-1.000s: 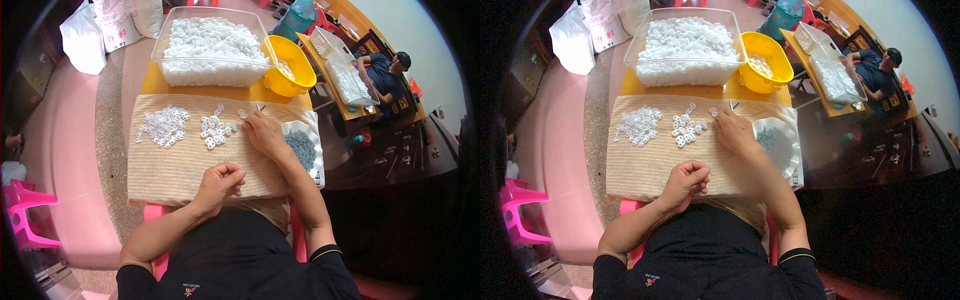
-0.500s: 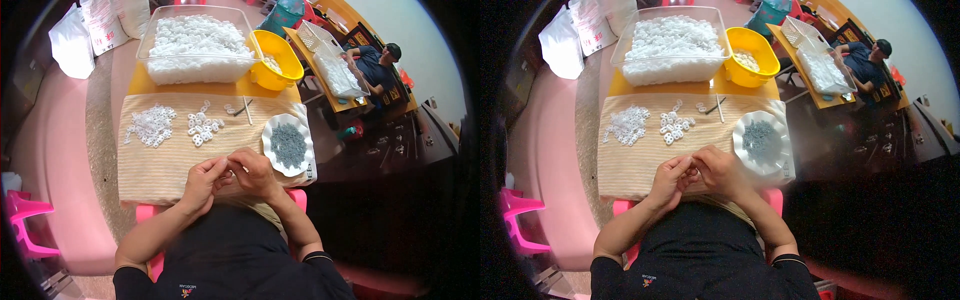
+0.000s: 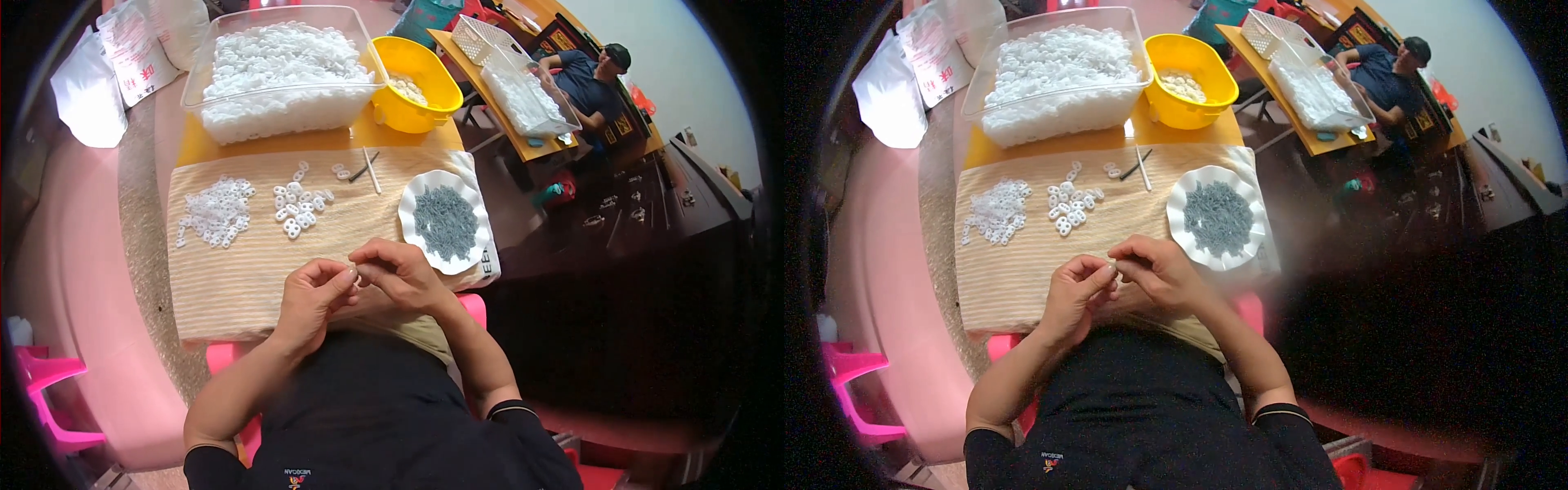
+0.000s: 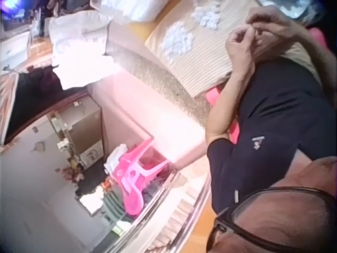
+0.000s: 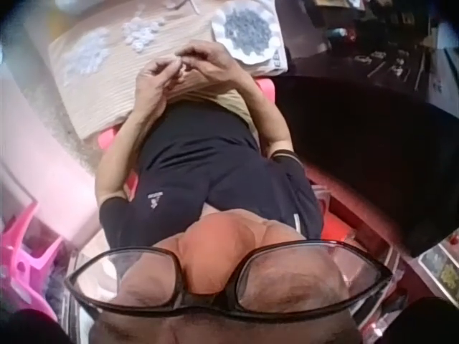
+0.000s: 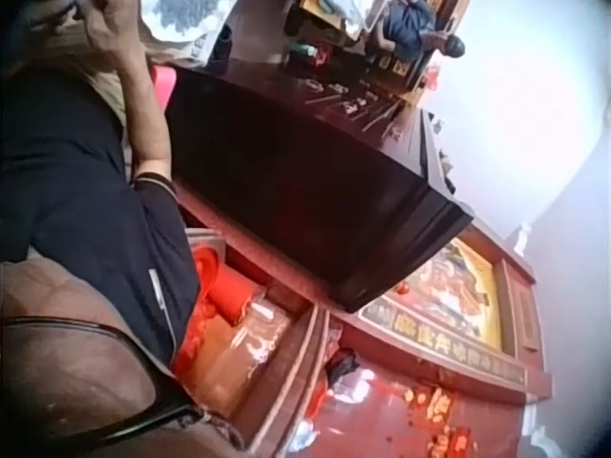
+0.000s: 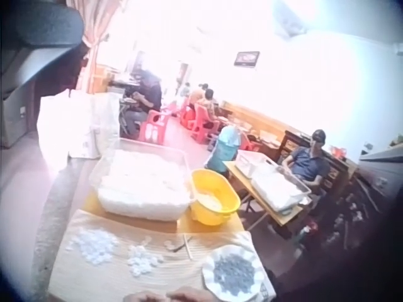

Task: Assembling small white plastic parts by inserting grey components into them using fingers.

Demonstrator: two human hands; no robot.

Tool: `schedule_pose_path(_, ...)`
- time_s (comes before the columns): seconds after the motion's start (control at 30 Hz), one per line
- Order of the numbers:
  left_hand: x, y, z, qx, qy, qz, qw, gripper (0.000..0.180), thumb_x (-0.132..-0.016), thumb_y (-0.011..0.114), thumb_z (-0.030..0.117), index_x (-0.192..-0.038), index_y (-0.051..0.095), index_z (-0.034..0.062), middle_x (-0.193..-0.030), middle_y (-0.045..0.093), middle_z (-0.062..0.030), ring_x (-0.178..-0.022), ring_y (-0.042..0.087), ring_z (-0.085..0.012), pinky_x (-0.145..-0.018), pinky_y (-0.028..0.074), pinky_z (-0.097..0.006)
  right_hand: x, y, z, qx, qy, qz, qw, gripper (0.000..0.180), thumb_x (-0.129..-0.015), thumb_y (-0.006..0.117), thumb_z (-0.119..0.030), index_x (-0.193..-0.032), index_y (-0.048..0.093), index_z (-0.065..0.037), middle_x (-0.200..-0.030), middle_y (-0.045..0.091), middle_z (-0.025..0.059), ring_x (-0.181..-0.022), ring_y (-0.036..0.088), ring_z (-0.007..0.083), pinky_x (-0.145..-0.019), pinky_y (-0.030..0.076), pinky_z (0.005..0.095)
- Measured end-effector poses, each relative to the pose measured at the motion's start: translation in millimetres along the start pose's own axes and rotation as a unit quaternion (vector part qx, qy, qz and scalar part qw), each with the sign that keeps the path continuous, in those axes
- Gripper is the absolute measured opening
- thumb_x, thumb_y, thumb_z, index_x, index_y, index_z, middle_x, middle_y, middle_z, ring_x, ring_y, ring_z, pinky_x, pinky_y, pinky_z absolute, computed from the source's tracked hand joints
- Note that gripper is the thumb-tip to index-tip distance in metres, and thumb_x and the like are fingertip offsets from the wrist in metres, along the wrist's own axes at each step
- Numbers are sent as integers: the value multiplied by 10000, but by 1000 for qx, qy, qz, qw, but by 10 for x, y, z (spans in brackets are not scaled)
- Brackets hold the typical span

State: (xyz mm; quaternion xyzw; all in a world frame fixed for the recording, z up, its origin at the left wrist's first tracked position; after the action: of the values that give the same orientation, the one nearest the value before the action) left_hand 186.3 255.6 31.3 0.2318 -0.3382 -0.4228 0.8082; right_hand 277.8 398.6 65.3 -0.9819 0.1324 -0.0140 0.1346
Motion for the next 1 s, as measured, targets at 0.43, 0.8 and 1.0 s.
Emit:
schedule_pose_path(0.43, -1, 53, -62, -27, 0, -34, 999, 200, -855, 668, 48, -1041, 602, 15, -887, 661, -54, -738, 626, -112, -672, 542, -239, 77, -29, 62, -81, 62, 42, 994, 166, -856, 677, -56, -985, 609, 22, -831, 644, 21, -737, 584, 48, -649, 488, 202)
schedule_pose_path(0.8, -2, 40, -76, -40, -10, -28, 999, 185, -847, 669, 48, -1015, 590, 48, -823, 639, -46, -715, 616, -132, -653, 533, -257, 208, -828, 97, 343, -9, 220, 913, 140, -798, 692, -80, -914, 668, -5, -801, 609, 99, -645, 581, 196, -594, 457, 286)
schedule_pose_path(1.0, -13, 48, -74, -39, -31, -12, 999, 172, -845, 676, 60, -994, 589, 54, -821, 628, -31, -706, 612, -122, -654, 530, -251, 154, -865, 249, 445, 47, 192, 874, 165, -811, 672, -143, -941, 686, -44, -890, 629, 121, -771, 624, 312, -691, 487, 373)
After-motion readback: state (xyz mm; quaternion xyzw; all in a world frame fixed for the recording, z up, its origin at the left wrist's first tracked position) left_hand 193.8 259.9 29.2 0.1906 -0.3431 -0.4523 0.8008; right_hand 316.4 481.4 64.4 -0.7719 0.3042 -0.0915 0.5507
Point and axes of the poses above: each hand's wrist, its own x-axis away from the middle knuckle, its own y-axis out of the palm, z = x × y, the point moved 2 cm from there along -x, towards the middle knuckle
